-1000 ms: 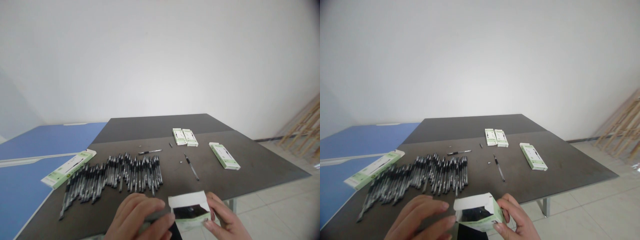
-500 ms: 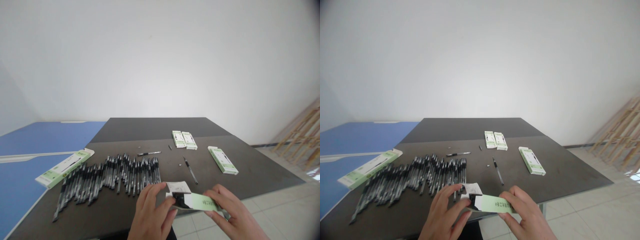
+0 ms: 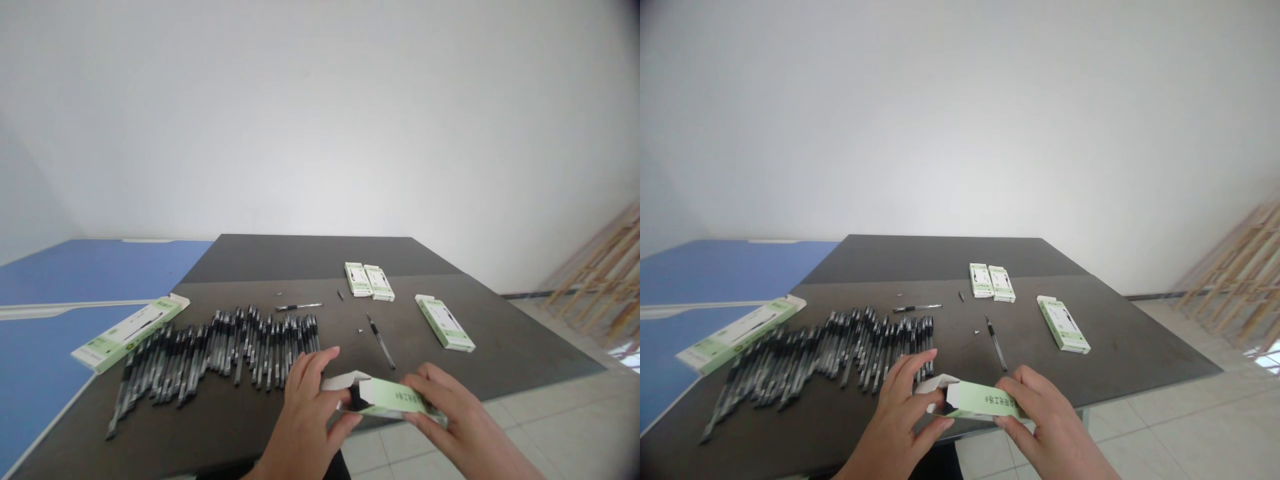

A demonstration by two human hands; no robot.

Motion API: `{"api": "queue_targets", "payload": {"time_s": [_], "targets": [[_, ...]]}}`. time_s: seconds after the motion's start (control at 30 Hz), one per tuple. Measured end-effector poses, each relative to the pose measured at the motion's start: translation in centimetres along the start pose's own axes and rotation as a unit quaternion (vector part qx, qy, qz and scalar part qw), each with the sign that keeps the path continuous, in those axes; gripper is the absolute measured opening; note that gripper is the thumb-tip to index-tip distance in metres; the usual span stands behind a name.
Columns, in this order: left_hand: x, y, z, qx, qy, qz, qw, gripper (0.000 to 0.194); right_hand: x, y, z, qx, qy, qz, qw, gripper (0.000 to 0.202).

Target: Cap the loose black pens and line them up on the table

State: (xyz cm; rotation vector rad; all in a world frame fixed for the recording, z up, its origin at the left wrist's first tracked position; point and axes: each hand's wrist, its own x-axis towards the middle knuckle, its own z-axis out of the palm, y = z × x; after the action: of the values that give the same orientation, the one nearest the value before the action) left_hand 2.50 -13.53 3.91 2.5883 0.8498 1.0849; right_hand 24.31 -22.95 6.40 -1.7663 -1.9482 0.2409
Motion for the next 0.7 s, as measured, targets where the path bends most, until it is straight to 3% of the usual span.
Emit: {"api": "queue_targets", "payload": {"time_s": [0.23, 0.5, 0.7], "targets": [[0.7, -0.5, -1.0, -0.029, -0.086, 0.029, 0.995, 0.024, -0.2, 0.9, -0.3, -0.002, -0.012, 0.009, 1.000, 0.017], [2.3, -1.2, -0.9, -0.015, -0.168, 0.075, 0.983, 0.013, 0.3, 0.1, -0.4, -0.025, -0.054, 0.002, 0.998, 0.013], [2.2, -1.6, 0.3, 0.022, -0.181, 0.028, 0.983, 0.005, 0.6, -0.3, 0.6, -0.062, -0.036, -0.019, 0.997, 0.015]]}}
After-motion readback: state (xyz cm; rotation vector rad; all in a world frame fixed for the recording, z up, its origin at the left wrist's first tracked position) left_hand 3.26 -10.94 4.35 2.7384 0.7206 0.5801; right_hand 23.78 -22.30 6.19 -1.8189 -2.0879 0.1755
